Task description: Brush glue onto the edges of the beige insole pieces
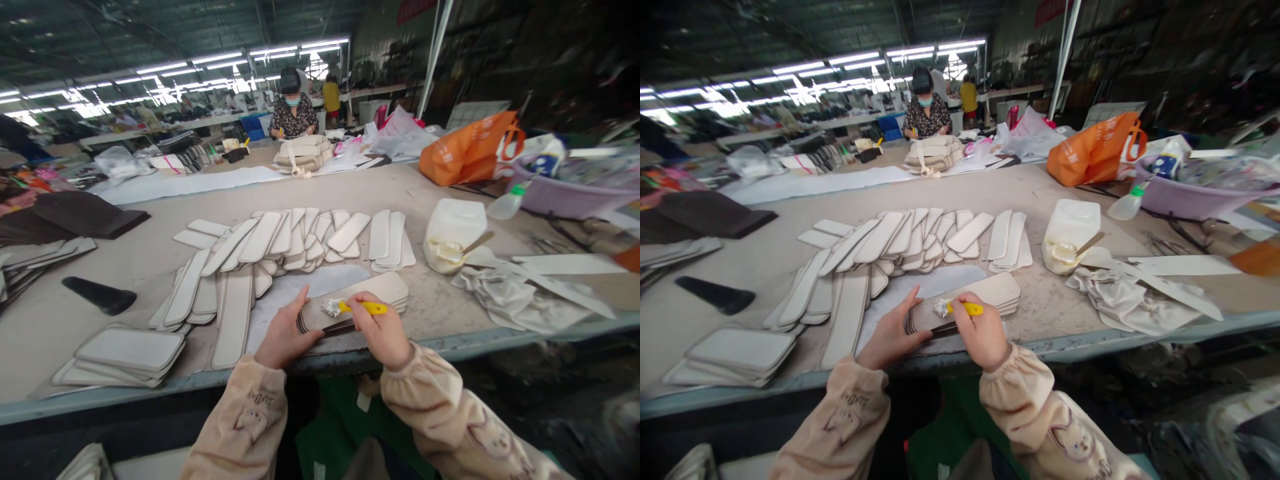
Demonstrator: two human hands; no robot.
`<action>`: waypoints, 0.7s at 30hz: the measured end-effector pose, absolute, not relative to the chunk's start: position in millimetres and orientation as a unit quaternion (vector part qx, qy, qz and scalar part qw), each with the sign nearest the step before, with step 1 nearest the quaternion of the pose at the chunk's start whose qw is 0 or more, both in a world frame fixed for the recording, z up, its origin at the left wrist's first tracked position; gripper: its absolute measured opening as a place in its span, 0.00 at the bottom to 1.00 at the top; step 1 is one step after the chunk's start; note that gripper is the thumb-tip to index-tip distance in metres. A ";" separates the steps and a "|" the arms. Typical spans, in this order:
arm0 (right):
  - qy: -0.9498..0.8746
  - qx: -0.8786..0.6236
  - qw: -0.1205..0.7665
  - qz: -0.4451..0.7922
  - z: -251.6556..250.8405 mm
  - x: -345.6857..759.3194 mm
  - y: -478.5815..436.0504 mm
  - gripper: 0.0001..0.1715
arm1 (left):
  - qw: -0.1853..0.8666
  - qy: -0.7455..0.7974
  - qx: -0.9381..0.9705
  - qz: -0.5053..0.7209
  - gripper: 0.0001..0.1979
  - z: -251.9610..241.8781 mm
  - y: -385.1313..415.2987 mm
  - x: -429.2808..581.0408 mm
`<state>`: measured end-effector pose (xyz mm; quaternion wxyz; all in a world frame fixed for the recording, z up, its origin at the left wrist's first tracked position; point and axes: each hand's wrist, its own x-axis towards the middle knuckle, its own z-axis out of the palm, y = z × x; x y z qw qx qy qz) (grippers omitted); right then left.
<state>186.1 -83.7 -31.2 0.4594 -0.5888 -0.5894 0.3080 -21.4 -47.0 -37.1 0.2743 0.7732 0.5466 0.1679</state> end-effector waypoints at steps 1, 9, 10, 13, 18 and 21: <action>-0.591 -0.603 0.453 0.284 -30.3 193.6 -83.3 0.16 | 0.274 0.546 0.775 0.163 0.49 -37.0 -47.0 -21.3; -0.607 -0.705 0.366 -0.032 -36.0 258.9 -85.3 0.15 | 0.276 0.557 0.773 0.129 0.47 -36.6 -46.2 -20.9; -0.612 -0.703 0.355 -0.074 -37.6 262.6 -86.4 0.14 | 0.275 0.559 0.772 0.126 0.47 -36.4 -46.1 -20.7; -0.651 -0.677 0.310 -0.147 -38.7 260.0 -91.7 0.12 | 0.274 0.564 0.769 0.120 0.47 -35.6 -46.1 -20.6; -0.756 -0.595 0.245 -0.115 -30.9 215.1 -104.6 0.08 | 0.274 0.559 0.772 0.128 0.49 -37.8 -44.8 -22.3; -0.797 -0.537 0.272 -0.050 -28.5 182.3 -110.9 0.08 | 0.276 0.554 0.773 0.138 0.50 -39.3 -44.2 -23.1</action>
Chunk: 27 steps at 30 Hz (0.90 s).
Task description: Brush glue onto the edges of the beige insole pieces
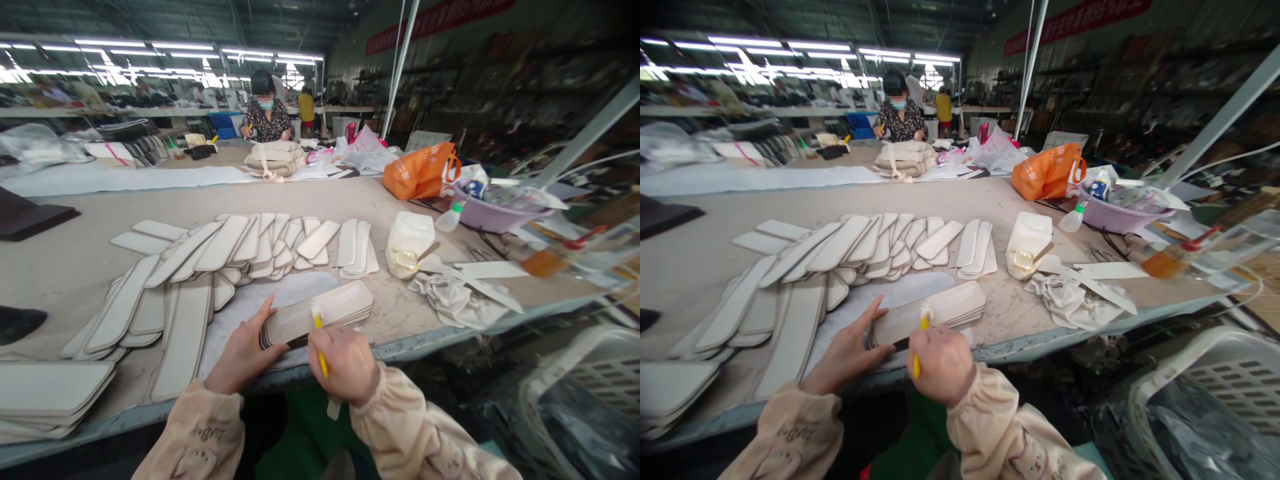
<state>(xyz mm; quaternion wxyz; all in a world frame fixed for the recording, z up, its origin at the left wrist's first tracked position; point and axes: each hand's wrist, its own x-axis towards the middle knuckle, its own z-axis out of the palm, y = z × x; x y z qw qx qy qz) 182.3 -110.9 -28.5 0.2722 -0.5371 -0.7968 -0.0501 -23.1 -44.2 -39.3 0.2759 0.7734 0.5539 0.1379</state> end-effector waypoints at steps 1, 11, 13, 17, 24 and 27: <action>-0.804 -0.520 0.289 -0.021 -28.5 173.0 -112.3 0.09 | 0.278 0.554 0.772 0.141 0.50 -39.3 -44.3 -23.2; -0.656 -0.513 0.469 0.294 -31.2 172.3 -109.9 0.12 | 0.293 0.556 0.763 0.151 0.52 -36.2 -46.1 -23.6; -0.629 -0.557 0.466 0.277 -30.6 197.6 -106.6 0.12 | 0.294 0.559 0.762 0.140 0.53 -34.9 -46.0 -23.2; -0.602 -0.658 0.431 0.133 -30.5 250.5 -102.7 0.13 | 0.301 0.561 0.761 0.125 0.51 -31.0 -47.0 -21.9; -0.691 -0.643 0.330 -0.020 -27.6 232.8 -113.9 0.12 | 0.288 0.563 0.766 0.115 0.51 -30.7 -46.5 -21.1; -0.735 -0.574 0.356 0.064 -25.6 195.6 -117.0 0.10 | 0.276 0.561 0.772 0.114 0.51 -34.5 -44.7 -21.5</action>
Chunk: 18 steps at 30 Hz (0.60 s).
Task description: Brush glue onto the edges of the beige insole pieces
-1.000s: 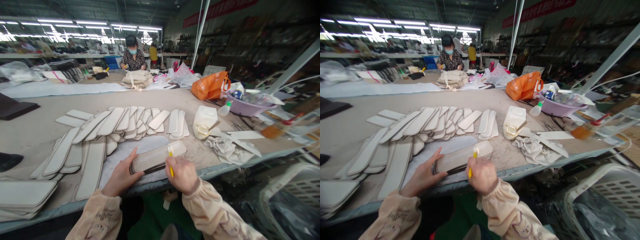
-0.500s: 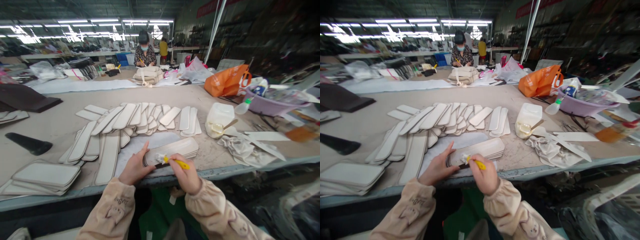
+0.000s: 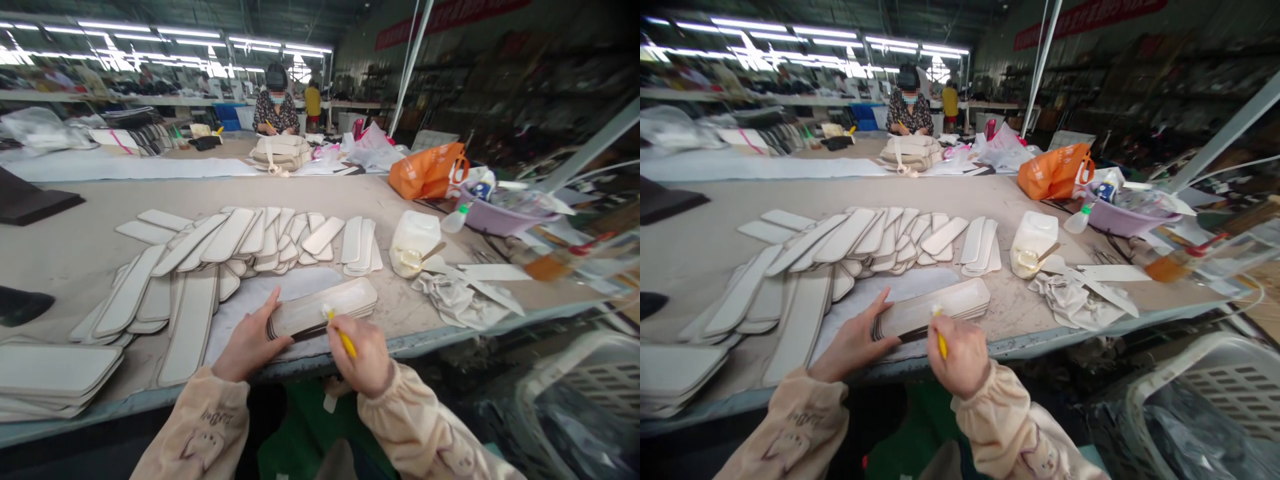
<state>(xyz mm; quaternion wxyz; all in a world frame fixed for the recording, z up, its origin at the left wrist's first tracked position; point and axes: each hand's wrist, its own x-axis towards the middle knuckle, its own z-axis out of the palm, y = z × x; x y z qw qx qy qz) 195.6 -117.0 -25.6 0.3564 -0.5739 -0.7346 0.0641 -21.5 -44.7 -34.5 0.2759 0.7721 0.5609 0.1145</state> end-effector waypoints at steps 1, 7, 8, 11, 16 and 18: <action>-0.742 -0.550 0.371 0.098 -25.4 184.7 -116.8 0.10 | 0.273 0.560 0.774 0.115 0.51 -35.7 -44.3 -21.7; -0.713 -0.495 0.441 0.229 -28.4 170.2 -112.9 0.10 | 0.274 0.558 0.774 0.121 0.50 -36.6 -45.3 -23.0; -0.699 -0.507 0.450 0.227 -29.3 178.4 -112.6 0.10 | 0.276 0.559 0.773 0.117 0.51 -35.4 -45.9 -23.0; -0.659 -0.560 0.479 0.151 -33.1 214.4 -110.1 0.08 | 0.286 0.560 0.769 0.114 0.51 -30.7 -47.4 -22.5; -0.646 -0.648 0.398 -0.060 -37.8 245.2 -102.6 0.09 | 0.295 0.560 0.766 0.115 0.50 -26.9 -47.7 -21.4; -0.680 -0.631 0.368 -0.061 -38.0 230.7 -102.0 0.10 | 0.291 0.562 0.766 0.114 0.50 -28.1 -47.2 -21.3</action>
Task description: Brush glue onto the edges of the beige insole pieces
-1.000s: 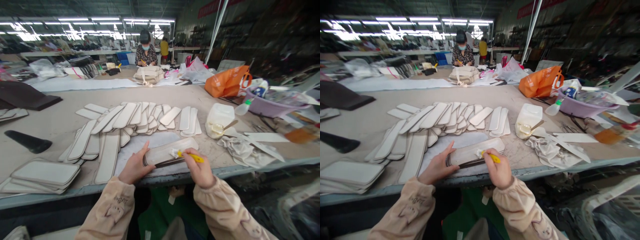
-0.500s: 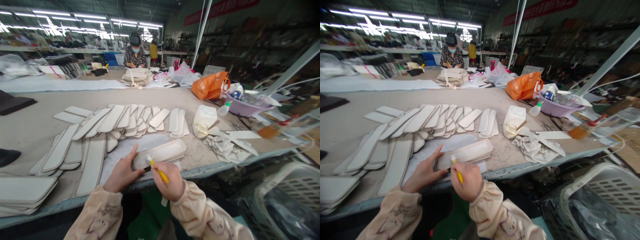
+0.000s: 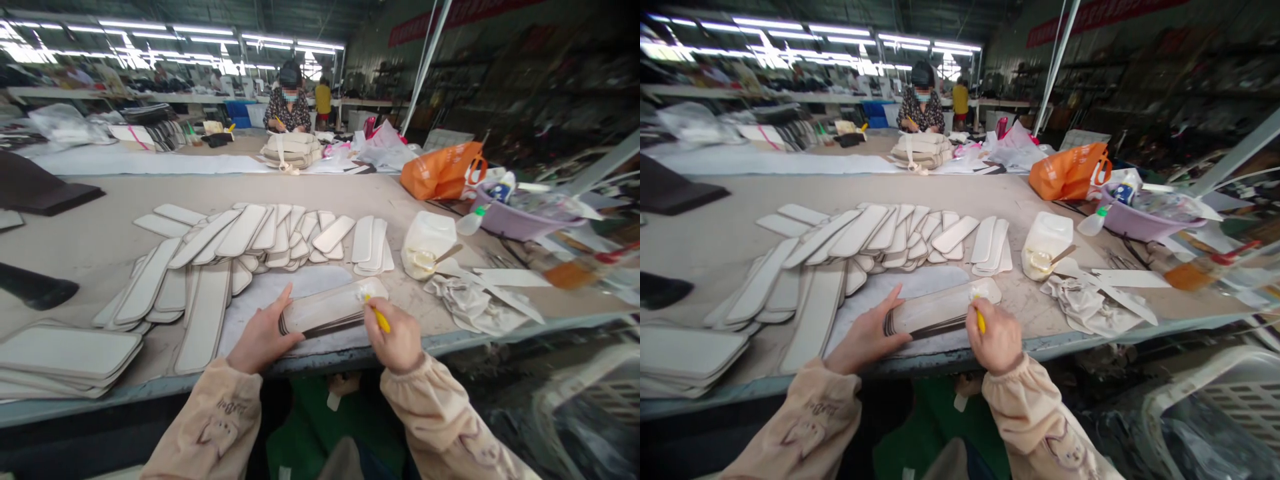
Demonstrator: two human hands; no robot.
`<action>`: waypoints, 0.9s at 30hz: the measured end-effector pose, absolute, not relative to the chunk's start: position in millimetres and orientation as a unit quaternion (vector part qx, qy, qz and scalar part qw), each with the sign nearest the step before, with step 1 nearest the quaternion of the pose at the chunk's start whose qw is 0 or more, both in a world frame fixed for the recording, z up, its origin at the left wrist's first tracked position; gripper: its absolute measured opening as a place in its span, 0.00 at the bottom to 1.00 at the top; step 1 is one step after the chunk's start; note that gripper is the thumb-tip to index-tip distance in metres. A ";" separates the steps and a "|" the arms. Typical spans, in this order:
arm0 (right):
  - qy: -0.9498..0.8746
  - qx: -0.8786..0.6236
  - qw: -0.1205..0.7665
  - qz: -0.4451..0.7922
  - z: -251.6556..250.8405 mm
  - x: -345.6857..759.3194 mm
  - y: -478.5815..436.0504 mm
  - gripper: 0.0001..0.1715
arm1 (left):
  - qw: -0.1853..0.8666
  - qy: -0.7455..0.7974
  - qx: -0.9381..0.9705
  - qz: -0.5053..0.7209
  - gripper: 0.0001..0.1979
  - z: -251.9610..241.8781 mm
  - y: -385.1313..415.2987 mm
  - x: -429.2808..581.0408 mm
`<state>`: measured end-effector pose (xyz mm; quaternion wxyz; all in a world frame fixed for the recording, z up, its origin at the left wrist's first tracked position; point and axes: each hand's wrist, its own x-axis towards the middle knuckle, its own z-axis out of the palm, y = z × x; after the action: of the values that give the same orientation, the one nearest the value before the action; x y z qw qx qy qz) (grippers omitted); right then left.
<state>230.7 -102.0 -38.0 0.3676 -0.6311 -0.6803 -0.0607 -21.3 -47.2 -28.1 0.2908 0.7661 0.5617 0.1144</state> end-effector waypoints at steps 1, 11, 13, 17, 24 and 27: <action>-0.702 -0.610 0.365 -0.037 -37.8 218.9 -102.4 0.10 | 0.288 0.563 0.766 0.114 0.51 -29.0 -47.0 -21.3; -0.757 -0.478 0.423 0.140 -36.9 155.7 -108.1 0.09 | 0.285 0.559 0.769 0.124 0.49 -33.1 -46.7 -21.3; -0.730 -0.531 0.416 0.115 -36.2 175.9 -107.1 0.09 | 0.269 0.567 0.771 0.110 0.50 -33.0 -45.4 -21.0; -0.661 -0.641 0.391 0.004 -36.1 229.5 -105.0 0.11 | 0.252 0.574 0.774 0.088 0.49 -33.5 -42.3 -22.0; -0.641 -0.673 0.367 -0.046 -36.9 252.3 -106.8 0.11 | 0.249 0.588 0.766 0.078 0.48 -26.6 -43.8 -19.5; -0.699 -0.604 0.381 0.029 -34.4 224.1 -114.8 0.11 | 0.251 0.587 0.765 0.079 0.49 -24.7 -44.7 -17.0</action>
<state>224.1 -114.8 -34.4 0.3806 -0.6044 -0.6993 0.0286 -17.0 -44.7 -24.7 0.2507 0.7653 0.5875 0.0793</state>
